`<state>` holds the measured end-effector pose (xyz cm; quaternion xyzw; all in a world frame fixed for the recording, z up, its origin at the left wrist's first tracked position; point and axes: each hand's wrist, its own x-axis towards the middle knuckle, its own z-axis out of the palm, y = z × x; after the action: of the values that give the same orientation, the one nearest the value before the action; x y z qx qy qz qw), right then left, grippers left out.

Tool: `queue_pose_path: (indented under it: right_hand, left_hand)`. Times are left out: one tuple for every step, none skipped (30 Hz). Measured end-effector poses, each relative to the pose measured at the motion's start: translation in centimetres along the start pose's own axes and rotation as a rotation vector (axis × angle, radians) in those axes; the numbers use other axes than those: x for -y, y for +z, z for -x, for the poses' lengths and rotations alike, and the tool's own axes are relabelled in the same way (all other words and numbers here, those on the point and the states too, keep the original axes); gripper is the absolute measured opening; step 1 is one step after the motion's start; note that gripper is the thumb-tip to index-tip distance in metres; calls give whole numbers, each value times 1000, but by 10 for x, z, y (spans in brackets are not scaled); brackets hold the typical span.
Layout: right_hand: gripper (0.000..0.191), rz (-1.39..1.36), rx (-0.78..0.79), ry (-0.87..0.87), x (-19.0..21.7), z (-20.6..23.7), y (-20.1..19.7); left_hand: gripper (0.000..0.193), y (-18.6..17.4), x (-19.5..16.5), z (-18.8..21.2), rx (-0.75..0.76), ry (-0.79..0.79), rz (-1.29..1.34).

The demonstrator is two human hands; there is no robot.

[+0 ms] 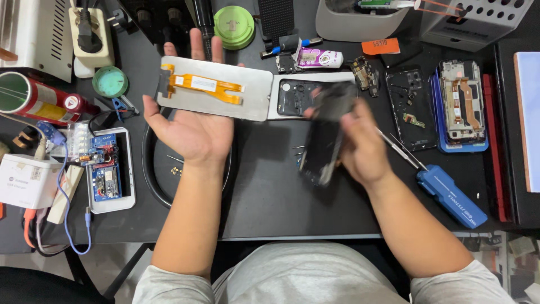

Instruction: The person disassembles a smartphone by removing screws and prying open the case. They detach the battery and separate the screen assembly from the chassis, placing components on the workbench.

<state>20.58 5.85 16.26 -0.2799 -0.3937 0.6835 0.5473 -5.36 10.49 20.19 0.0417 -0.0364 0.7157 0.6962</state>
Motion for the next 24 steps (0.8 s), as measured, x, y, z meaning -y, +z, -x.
queue_pose_path:
  right_hand:
    - [47, 56, 31, 83, -6, 1, 3]
    - [46, 101, 47, 158, -12, 1, 6]
    - [45, 146, 65, 233, -20, 1, 9]
    - [45, 190, 82, 309, -27, 1, 13]
    - [45, 219, 94, 324, -34, 1, 15]
    - [45, 248, 105, 340, -40, 2, 17]
    - [45, 277, 118, 357, -46, 2, 19]
    - [45, 286, 109, 365, -51, 1, 20]
    - [46, 295, 100, 375, -55, 0, 20]
    - [47, 303, 90, 384, -58, 0, 20]
    - [48, 275, 67, 435, -60, 0, 20]
    - [49, 246, 44, 486, -61, 1, 19]
    - [51, 216, 21, 538, -62, 1, 19]
    - [51, 278, 33, 484, -63, 0, 18]
    - [52, 339, 44, 429, -63, 0, 17]
    - [52, 399, 54, 373, -63, -1, 17]
    - [58, 420, 59, 340, -62, -1, 17]
    - [65, 440, 63, 306, -60, 0, 17]
    - [74, 460, 68, 272, -59, 0, 17]
    - [76, 501, 67, 298, -56, -1, 17]
    - [78, 542, 66, 322, -52, -2, 17]
    - [80, 585, 64, 347, -49, -3, 17]
    - [80, 631, 72, 337, -46, -3, 19]
    - [80, 678, 80, 328, -42, -2, 20]
  left_hand:
    - [73, 2, -2, -1, 0, 9, 10]
    - [72, 3, -3, -1, 1, 18, 20]
    - [72, 4, -4, -2, -3, 15, 37]
    - [73, 5, -5, -1, -8, 11, 54]
    - [73, 5, -5, -1, -13, 7, 72]
    - [73, 5, -4, -1, -2, -7, 44]
    - [73, 5, -3, 0, 10, -21, 15]
    - [73, 4, -2, 0, 23, -34, -13]
    - [76, 4, -2, 1, 23, -48, -13]
    - [78, 3, 0, 2, 23, -62, -14]
    - [81, 2, 1, 3, 23, -76, -13]
    - [83, 1, 2, 3, 24, -89, -8]
    - [84, 0, 3, 4, 25, -102, -3]
    - [86, 0, 4, 4, 25, -114, 1]
    - [86, -1, 5, 5, 31, -129, -18]
    - [85, -2, 6, 6, 37, -144, -37]
    - [85, -2, 7, 6, 44, -159, -55]
    - [85, -2, 8, 6, 48, -176, -54]
    - [85, -3, 9, 6, 53, -193, -54]
    - [85, -3, 9, 7, 57, -208, -53]
    - [86, -3, 9, 7, 57, -218, -52]
    - [86, -3, 9, 8, 58, -228, -50]
    - [86, -3, 9, 9, 58, -238, -48]
    - [85, -3, 9, 9, 83, -245, -97]
